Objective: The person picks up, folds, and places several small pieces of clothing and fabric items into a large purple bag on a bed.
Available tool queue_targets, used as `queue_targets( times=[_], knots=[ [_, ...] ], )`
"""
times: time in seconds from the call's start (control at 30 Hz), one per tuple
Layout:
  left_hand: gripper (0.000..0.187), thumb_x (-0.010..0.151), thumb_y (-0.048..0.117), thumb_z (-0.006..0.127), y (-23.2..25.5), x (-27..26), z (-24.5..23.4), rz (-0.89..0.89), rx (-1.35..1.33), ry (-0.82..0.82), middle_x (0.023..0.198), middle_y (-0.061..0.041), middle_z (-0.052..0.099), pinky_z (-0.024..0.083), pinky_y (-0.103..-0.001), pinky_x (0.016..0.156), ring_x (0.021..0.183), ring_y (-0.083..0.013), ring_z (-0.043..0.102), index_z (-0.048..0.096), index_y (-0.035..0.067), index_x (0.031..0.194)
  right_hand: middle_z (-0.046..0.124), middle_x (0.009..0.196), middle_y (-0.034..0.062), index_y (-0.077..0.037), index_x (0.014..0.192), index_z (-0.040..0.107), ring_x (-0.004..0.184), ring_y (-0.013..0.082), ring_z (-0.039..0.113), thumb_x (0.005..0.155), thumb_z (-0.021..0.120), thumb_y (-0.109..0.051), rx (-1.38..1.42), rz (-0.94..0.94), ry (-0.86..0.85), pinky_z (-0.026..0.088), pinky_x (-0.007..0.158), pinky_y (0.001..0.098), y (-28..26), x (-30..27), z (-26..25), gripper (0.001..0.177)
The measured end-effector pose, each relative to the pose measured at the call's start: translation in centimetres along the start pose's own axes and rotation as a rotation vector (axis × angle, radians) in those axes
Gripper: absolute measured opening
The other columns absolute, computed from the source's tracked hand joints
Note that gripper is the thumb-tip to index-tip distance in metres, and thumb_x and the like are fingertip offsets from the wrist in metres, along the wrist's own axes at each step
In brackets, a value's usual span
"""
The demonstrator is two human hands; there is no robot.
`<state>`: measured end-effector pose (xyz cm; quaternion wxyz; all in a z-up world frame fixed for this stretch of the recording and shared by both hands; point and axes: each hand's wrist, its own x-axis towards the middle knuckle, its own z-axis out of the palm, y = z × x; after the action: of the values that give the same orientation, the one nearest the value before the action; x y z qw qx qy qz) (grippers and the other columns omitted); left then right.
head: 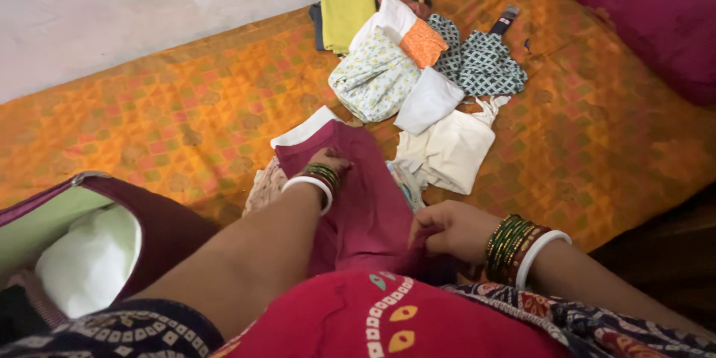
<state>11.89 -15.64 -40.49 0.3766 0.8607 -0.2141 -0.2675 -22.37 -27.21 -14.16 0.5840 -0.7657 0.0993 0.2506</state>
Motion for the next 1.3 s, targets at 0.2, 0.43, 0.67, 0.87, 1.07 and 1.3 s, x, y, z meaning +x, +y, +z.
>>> queue_targets(
  times=[0.2, 0.43, 0.67, 0.87, 1.07, 1.3],
  knots=[
    [0.049, 0.087, 0.008, 0.079, 0.2, 3.7, -0.3, 0.488, 0.348, -0.361, 0.135, -0.019, 0.067, 0.052, -0.041, 0.098, 0.122, -0.0350, 0.064, 0.065, 0.012, 0.134, 0.078, 0.092, 0.0024, -0.002, 0.099, 0.072, 0.087, 0.0100, 0.071, 0.081, 0.058, 0.008, 0.125, 0.016, 0.029, 0.058, 0.078, 0.0266, 1.1, -0.6, 0.0, 0.024],
    [0.103, 0.063, 0.006, 0.097, 1.0, -0.4, -2.3, 0.453, 0.144, 0.260, 0.151, -0.029, 0.043, 0.047, -0.037, 0.105, 0.133, -0.0389, 0.049, 0.037, 0.000, 0.147, 0.077, 0.091, 0.0040, -0.003, 0.099, 0.073, 0.085, 0.0113, 0.070, 0.083, 0.059, 0.006, 0.090, -0.001, 0.062, 0.058, 0.079, 0.0265, 1.0, -0.3, 0.2, 0.023],
    [0.118, 0.064, 0.006, 0.082, 0.2, -9.4, -2.1, -0.175, -0.305, 0.077, 0.136, -0.022, 0.059, 0.058, -0.041, 0.098, 0.120, -0.0347, 0.064, 0.017, 0.015, 0.162, 0.078, 0.092, 0.0016, -0.003, 0.099, 0.072, 0.088, 0.0086, 0.072, 0.081, 0.060, 0.006, 0.099, -0.041, 0.004, 0.058, 0.081, 0.0250, 0.5, 0.0, 0.8, 0.023],
    [0.093, 0.079, 0.012, 0.084, 1.2, -15.3, 0.8, -0.501, -0.489, 0.154, 0.136, -0.021, 0.052, 0.053, -0.056, 0.100, 0.122, -0.0352, 0.059, 0.026, 0.013, 0.151, 0.077, 0.088, 0.0022, -0.004, 0.097, 0.074, 0.084, 0.0088, 0.071, 0.081, 0.063, 0.003, 0.007, -0.024, 0.052, 0.058, 0.077, 0.0245, -0.2, 0.3, 0.5, 0.020],
    [0.102, 0.070, 0.044, 0.081, -5.1, -18.6, 4.8, -0.720, -0.970, -0.028, 0.142, -0.027, 0.055, 0.048, -0.048, 0.106, 0.129, -0.0394, 0.057, 0.028, 0.008, 0.149, 0.077, 0.085, 0.0010, -0.004, 0.095, 0.074, 0.080, 0.0082, 0.069, 0.080, 0.065, 0.000, -0.011, -0.027, 0.028, 0.056, 0.073, 0.0244, -0.1, 1.1, 0.2, 0.018],
    [0.104, 0.068, 0.038, 0.094, -2.1, -24.6, 2.6, -0.463, -0.104, -0.052, 0.143, -0.024, 0.056, 0.048, -0.038, 0.109, 0.131, -0.0324, 0.057, 0.035, -0.001, 0.145, 0.076, 0.087, 0.0012, -0.004, 0.097, 0.074, 0.081, 0.0094, 0.068, 0.080, 0.064, 0.003, -0.053, 0.015, -0.071, 0.056, 0.075, 0.0251, -1.9, 3.1, 0.5, 0.021]
  ],
)
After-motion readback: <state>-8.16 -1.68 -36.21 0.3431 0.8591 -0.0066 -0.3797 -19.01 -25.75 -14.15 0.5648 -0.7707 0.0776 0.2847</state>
